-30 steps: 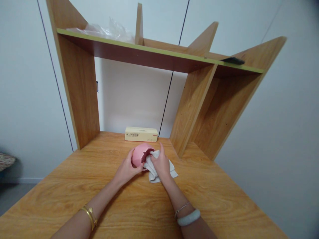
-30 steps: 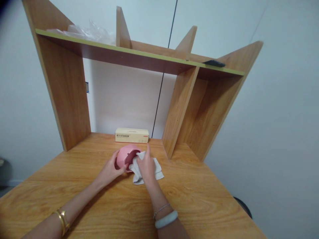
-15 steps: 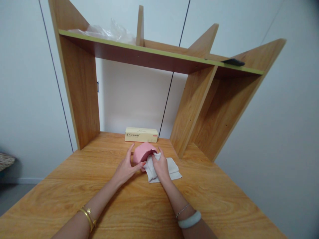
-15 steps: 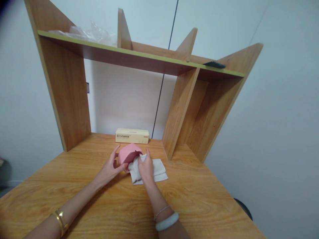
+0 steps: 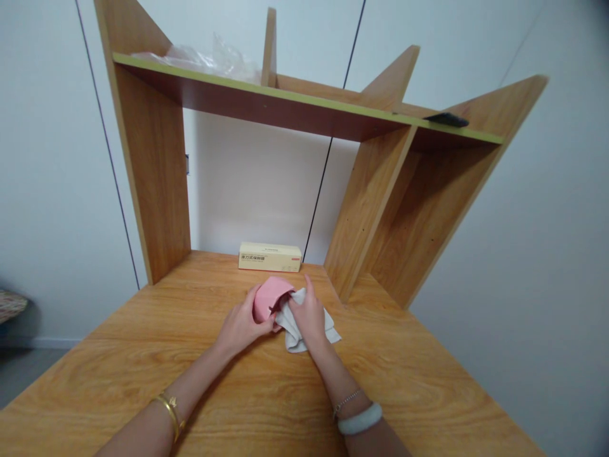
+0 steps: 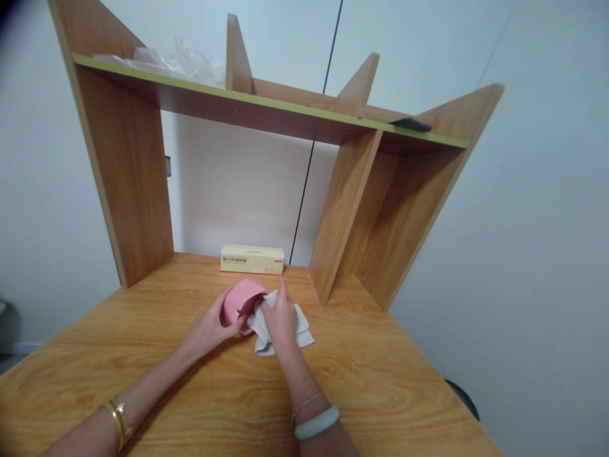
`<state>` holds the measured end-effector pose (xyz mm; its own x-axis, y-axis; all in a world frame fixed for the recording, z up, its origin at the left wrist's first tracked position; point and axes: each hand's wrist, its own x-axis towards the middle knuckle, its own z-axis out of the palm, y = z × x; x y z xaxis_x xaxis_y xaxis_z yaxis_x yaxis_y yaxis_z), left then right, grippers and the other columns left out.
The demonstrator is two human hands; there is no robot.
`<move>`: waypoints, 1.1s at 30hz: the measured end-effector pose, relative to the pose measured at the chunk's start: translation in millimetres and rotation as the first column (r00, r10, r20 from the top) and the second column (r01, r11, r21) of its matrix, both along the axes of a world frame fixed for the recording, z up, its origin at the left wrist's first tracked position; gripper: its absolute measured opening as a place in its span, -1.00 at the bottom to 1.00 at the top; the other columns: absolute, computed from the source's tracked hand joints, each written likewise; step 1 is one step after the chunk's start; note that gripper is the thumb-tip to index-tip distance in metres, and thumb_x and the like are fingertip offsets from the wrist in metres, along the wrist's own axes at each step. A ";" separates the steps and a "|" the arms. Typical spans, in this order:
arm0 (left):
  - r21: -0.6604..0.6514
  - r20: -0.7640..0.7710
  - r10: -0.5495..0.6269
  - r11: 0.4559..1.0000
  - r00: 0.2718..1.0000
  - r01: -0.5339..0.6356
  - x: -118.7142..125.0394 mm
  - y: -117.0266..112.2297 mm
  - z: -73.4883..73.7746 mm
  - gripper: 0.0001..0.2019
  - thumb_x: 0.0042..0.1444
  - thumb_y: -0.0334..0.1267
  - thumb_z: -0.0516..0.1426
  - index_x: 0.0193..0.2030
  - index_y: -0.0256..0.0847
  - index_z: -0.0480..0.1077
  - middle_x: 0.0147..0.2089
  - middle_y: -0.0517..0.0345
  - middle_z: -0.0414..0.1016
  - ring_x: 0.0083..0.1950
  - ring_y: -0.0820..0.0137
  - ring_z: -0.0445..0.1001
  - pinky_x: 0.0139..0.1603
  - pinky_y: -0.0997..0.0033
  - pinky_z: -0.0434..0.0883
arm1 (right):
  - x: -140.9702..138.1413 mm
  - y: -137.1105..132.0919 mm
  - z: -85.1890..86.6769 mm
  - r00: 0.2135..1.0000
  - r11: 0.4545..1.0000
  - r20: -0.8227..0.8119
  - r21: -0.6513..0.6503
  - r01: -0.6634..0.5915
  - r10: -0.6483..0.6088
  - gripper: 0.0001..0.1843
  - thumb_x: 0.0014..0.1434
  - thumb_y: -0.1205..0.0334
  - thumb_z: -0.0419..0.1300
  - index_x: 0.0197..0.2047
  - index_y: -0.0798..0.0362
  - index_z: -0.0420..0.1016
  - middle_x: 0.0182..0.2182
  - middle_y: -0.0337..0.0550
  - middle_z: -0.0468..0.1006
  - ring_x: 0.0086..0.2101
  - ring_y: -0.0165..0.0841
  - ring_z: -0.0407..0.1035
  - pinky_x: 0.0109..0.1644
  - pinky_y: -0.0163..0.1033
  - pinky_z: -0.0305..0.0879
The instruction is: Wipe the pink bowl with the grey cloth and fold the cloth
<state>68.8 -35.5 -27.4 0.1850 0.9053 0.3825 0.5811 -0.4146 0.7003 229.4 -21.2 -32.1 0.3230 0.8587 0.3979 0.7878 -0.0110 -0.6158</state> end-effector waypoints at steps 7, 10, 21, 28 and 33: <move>0.027 -0.104 -0.032 0.999 0.994 0.035 -1.3 -6.2 5.9 -0.29 -0.13 -0.06 0.15 0.20 -0.20 0.09 -0.04 -0.05 0.45 -0.11 0.15 0.45 -0.12 0.26 0.35 | 1.8 -3.0 0.4 0.999 0.999 -0.016 -0.014 -0.048 0.048 -0.31 0.02 0.16 0.09 0.22 0.11 0.04 -0.37 -0.05 0.54 -0.33 -0.21 0.42 -0.31 -0.26 0.22; 0.033 -0.056 -0.037 0.999 0.998 0.039 -3.1 -4.1 5.2 -0.32 -0.08 -0.06 0.12 0.21 -0.16 0.07 0.01 -0.03 0.41 -0.08 0.16 0.43 -0.09 0.24 0.34 | 0.4 1.0 -5.8 0.981 0.994 -0.162 0.040 -0.101 0.107 -0.36 0.01 0.24 0.07 0.20 0.10 0.09 -0.26 -0.03 0.53 -0.27 -0.24 0.41 -0.23 -0.26 0.26; 0.090 0.291 -0.188 0.982 0.938 0.168 3.0 4.0 -6.3 -0.27 -0.02 -0.08 0.13 0.23 -0.24 -0.09 0.11 -0.09 0.28 0.04 0.28 0.35 0.05 0.29 0.29 | -9.7 10.6 -17.3 0.889 0.965 -0.378 0.147 -0.218 0.258 -0.55 0.03 0.24 0.06 0.03 0.14 0.28 -0.10 -0.02 0.48 -0.12 -0.30 0.37 -0.05 -0.26 0.25; 0.005 -0.017 0.002 1.000 1.000 -0.002 -0.9 -1.3 0.9 -0.33 -0.10 -0.03 0.14 0.17 -0.21 0.12 -0.09 -0.04 0.46 -0.11 0.16 0.44 -0.13 0.24 0.36 | -0.1 -3.3 4.5 0.997 0.998 0.081 -0.057 -0.007 0.012 -0.34 0.05 0.13 0.10 0.21 0.12 0.07 -0.32 0.01 0.54 -0.29 -0.18 0.43 -0.26 -0.24 0.22; 0.034 -0.035 -0.022 0.999 0.999 0.023 -1.0 -4.5 4.2 -0.34 -0.11 -0.08 0.13 0.17 -0.22 0.13 -0.04 -0.03 0.44 -0.08 0.17 0.44 -0.10 0.27 0.36 | 0.7 -5.6 4.2 0.995 0.997 0.098 -0.069 -0.018 0.025 -0.31 0.06 0.08 0.08 0.22 0.12 0.03 -0.32 0.01 0.54 -0.29 -0.16 0.43 -0.28 -0.23 0.22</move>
<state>67.8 -40.0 -23.2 0.2184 0.8871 0.4065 0.5950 -0.4513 0.6651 230.1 -26.8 -27.9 0.2663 0.8911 0.3673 0.8454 -0.0329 -0.5331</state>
